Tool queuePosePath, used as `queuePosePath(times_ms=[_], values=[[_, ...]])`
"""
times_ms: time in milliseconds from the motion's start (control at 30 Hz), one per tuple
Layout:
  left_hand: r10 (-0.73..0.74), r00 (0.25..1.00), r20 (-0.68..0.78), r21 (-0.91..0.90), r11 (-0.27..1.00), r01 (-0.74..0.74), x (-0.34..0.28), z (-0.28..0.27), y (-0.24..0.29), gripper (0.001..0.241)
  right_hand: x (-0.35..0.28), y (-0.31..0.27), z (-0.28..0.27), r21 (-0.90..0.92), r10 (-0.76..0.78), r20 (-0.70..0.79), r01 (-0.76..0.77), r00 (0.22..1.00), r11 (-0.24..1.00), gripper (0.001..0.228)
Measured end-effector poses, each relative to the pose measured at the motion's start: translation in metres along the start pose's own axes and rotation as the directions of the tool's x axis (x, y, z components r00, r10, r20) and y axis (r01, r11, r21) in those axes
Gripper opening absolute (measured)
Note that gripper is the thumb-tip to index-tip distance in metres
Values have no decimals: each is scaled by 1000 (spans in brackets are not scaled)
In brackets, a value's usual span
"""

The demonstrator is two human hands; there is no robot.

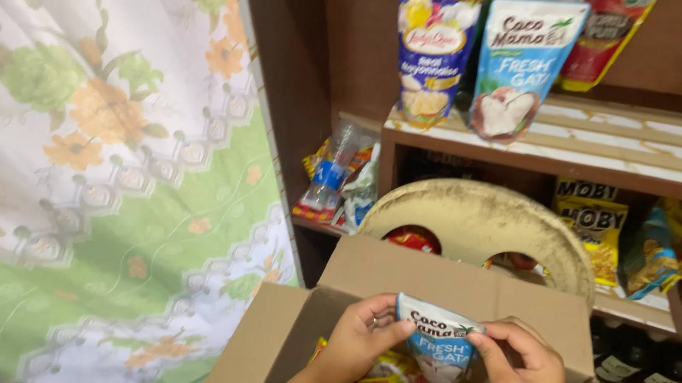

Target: The person is removing various food pouches and snack packets from a cardboard box and arranging them on a wooden display shelf.

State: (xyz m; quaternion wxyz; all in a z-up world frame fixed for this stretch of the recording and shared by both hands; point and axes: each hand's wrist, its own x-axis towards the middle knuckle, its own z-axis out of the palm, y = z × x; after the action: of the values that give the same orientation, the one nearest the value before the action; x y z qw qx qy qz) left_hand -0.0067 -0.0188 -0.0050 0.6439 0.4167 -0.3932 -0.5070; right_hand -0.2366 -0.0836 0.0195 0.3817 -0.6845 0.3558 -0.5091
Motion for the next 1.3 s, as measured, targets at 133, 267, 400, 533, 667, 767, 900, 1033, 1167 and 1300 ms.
queuePosePath(times_ms=[133,267,400,533,667,767,900,1033,1167,1300], values=[[-39,991,129,69,997,30,15,19,12,20,16,12,-27,166,-100,-21,102,995,981,10],[55,989,139,108,992,-70,59,43,20,17,55,22,-55,169,-80,-122,100,989,981,17],[145,986,77,172,973,-156,99,97,60,17,108,-4,-86,177,-2,-176,33,984,984,17],[309,951,16,277,913,-301,157,164,111,19,171,-35,-117,110,-38,-277,71,960,991,21],[442,897,2,193,880,-434,224,213,123,20,218,-53,-133,297,-137,-87,157,987,942,32],[452,892,2,112,886,-449,267,237,116,22,248,-49,-141,196,150,-160,-117,976,974,36],[462,886,44,-140,881,-452,327,251,86,27,285,-17,-157,166,-124,-149,148,981,975,34],[396,918,8,-254,889,-381,361,255,81,29,316,1,-158,137,-131,-144,151,981,979,32],[321,947,-10,-322,895,-307,370,257,84,28,339,6,-158,178,-24,-182,57,983,982,30],[300,954,21,-393,879,-268,365,266,91,27,359,-11,-154,468,-30,-171,108,985,877,34]])
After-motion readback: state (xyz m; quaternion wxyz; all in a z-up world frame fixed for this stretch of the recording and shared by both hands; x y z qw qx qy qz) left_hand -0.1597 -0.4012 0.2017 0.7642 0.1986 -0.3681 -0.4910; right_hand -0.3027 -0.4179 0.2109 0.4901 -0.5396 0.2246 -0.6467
